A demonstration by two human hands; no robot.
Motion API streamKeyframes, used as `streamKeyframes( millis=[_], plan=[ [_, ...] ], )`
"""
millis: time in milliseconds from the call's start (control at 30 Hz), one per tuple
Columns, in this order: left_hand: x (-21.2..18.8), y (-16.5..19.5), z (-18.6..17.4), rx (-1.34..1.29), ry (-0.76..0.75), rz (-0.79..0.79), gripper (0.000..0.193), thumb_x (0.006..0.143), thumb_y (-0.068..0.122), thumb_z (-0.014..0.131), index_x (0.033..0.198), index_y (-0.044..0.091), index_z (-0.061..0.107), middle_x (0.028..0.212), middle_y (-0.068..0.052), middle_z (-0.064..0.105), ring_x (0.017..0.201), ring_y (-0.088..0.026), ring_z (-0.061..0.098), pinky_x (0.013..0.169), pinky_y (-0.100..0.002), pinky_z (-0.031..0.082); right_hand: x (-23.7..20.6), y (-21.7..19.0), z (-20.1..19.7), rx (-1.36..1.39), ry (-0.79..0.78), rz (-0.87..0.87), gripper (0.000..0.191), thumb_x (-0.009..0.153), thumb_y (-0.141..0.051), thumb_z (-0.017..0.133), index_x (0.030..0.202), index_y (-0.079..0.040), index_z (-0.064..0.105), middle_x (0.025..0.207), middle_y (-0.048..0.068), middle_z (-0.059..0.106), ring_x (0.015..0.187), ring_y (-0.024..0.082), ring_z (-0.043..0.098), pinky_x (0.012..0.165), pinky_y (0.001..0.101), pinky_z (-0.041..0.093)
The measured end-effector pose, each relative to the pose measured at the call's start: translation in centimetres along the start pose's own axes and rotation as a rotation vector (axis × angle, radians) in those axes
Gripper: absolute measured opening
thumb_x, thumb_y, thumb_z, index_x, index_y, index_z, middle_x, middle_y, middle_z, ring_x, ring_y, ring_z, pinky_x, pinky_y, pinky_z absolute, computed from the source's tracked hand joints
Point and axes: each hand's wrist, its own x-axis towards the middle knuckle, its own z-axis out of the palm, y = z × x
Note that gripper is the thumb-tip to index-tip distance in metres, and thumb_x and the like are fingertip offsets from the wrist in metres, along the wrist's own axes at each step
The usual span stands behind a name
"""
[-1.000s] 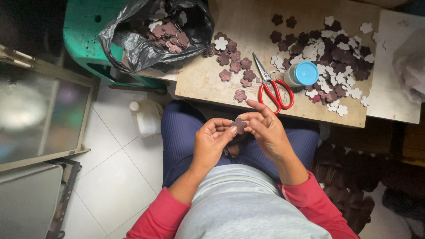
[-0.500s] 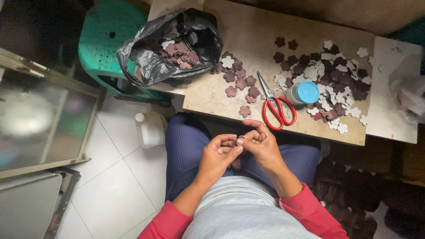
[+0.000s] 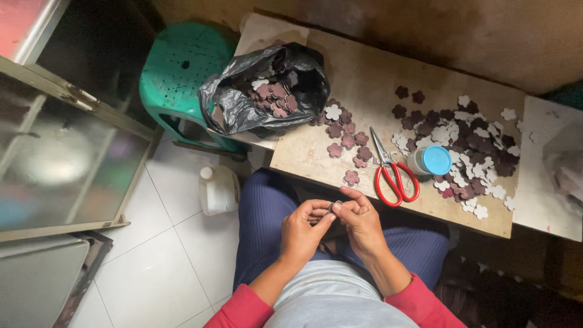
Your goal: The person sits on the floor and uses red-handled scissors to trim the edges of small flower-shaped craft pieces. They repeatedly pick up pieces, trim them, and place them into a black plastic bag. A small container with a blue lid is also handled briefly.
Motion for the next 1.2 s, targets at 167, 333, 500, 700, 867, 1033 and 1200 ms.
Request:
streamKeyframes(
  millis=[167,333,500,700,867,1033,1200],
  plan=[
    [3.0,-0.2,-1.2,-0.019,0.034,-0.030,0.024,0.083,0.014,0.081,0.105,0.005,0.074,0.089,-0.007,0.080,0.081,-0.012,0.077,0.071,-0.025,0.060,2.1,-1.4,2.0,-0.222,0.035,-0.043,0.065,0.081,-0.004,0.078,0.140,-0.001,0.051,0.084,0.002,0.074,0.076,0.007,0.066,0.066,0.0206,0.047],
    [12.2,1.5,-4.3,-0.166,0.204,0.292,0.028,0.090,0.009,0.079,0.113,-0.003,0.068,0.102,-0.011,0.076,0.092,-0.012,0.071,0.081,-0.025,0.059,5.6,-6.1,4.4,-0.582,0.105,-0.217,0.061,0.088,-0.009,0.074,0.144,-0.002,0.050,0.095,0.007,0.073,0.072,0.011,0.061,0.064,0.0274,0.049],
    [17.7,5.7,-8.0,0.040,0.333,0.288,0.052,0.087,0.015,0.080,0.132,0.000,0.059,0.120,-0.017,0.072,0.098,-0.019,0.076,0.086,-0.030,0.058,7.1,-8.7,6.8,-1.158,0.094,-0.357,0.052,0.091,-0.009,0.071,0.140,-0.012,0.055,0.111,0.006,0.080,0.082,0.019,0.072,0.077,0.0314,0.055],
    [15.4,5.6,-6.2,-0.069,0.336,0.332,0.054,0.090,0.013,0.074,0.139,0.002,0.055,0.131,-0.017,0.066,0.099,-0.019,0.075,0.084,-0.030,0.060,7.6,-9.4,9.1,-1.409,0.013,-0.581,0.062,0.084,-0.015,0.081,0.140,-0.013,0.054,0.112,0.010,0.075,0.101,0.033,0.070,0.084,0.0418,0.054],
    [11.6,1.5,-3.2,0.013,0.235,0.147,0.039,0.092,0.014,0.071,0.129,0.004,0.066,0.124,-0.011,0.075,0.094,-0.019,0.078,0.081,-0.030,0.059,8.3,-9.8,9.1,-1.427,0.020,-0.557,0.069,0.078,-0.014,0.083,0.140,-0.013,0.052,0.109,0.009,0.076,0.100,0.034,0.066,0.082,0.0439,0.052],
    [9.9,-1.9,-0.9,-0.091,0.140,0.041,0.037,0.093,0.012,0.072,0.127,0.001,0.066,0.122,-0.014,0.075,0.106,-0.018,0.075,0.087,-0.029,0.060,8.4,-9.2,7.5,-1.285,0.024,-0.568,0.077,0.072,-0.008,0.087,0.141,-0.015,0.053,0.095,0.006,0.071,0.090,0.025,0.067,0.080,0.0378,0.054],
    [8.2,-3.0,1.2,-0.235,0.084,0.083,0.043,0.092,0.012,0.074,0.131,-0.001,0.060,0.128,-0.014,0.068,0.114,-0.018,0.068,0.094,-0.029,0.057,7.3,-8.1,5.2,-0.543,-0.034,-0.196,0.071,0.080,0.004,0.079,0.145,-0.006,0.052,0.095,0.002,0.063,0.083,0.010,0.066,0.072,0.0256,0.054]
  ],
)
